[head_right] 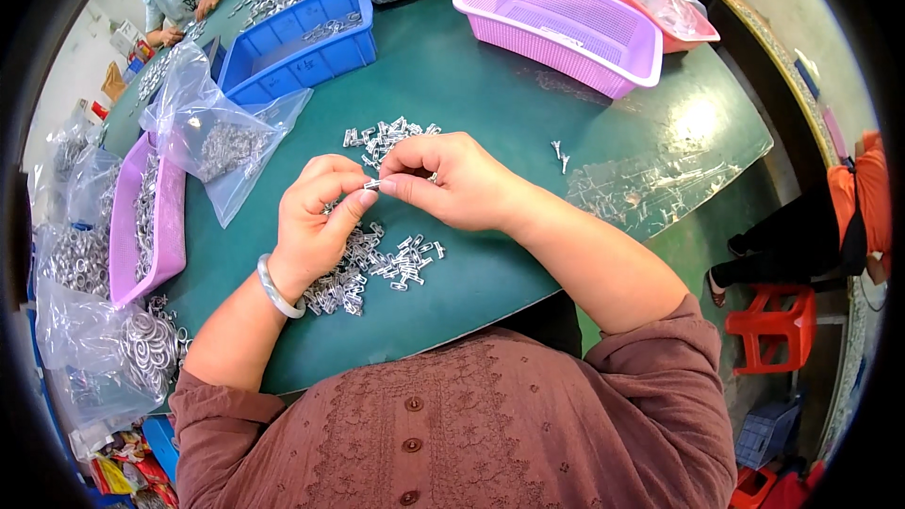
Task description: The person assembles small metal hardware parts by hand, repeatedly picking up pieces from a pile on the table and fitting them together.
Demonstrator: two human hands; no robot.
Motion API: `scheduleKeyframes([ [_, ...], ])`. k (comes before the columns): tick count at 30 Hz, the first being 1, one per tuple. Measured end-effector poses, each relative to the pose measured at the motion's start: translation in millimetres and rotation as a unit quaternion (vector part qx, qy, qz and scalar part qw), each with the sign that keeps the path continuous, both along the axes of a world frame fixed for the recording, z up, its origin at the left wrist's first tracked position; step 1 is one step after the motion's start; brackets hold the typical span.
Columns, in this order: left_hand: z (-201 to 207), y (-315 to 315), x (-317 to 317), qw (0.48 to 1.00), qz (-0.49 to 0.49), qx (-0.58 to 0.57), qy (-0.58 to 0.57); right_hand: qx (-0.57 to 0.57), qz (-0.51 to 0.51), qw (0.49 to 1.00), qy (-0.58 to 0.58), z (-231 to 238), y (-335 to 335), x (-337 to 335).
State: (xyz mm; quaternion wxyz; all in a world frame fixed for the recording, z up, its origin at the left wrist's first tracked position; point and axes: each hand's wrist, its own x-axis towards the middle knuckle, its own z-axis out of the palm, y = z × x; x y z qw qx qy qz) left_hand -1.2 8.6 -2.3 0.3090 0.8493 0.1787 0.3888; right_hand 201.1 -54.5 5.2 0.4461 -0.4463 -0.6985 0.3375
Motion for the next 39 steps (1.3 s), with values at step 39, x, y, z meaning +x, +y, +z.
scheduleKeyframes([
  [39, 3.0, 0.7, -0.1, 0.995, -0.089, 0.032, 0.017, 0.094, -0.075, 0.992, -0.04, 6.6, 4.0, 15.9],
])
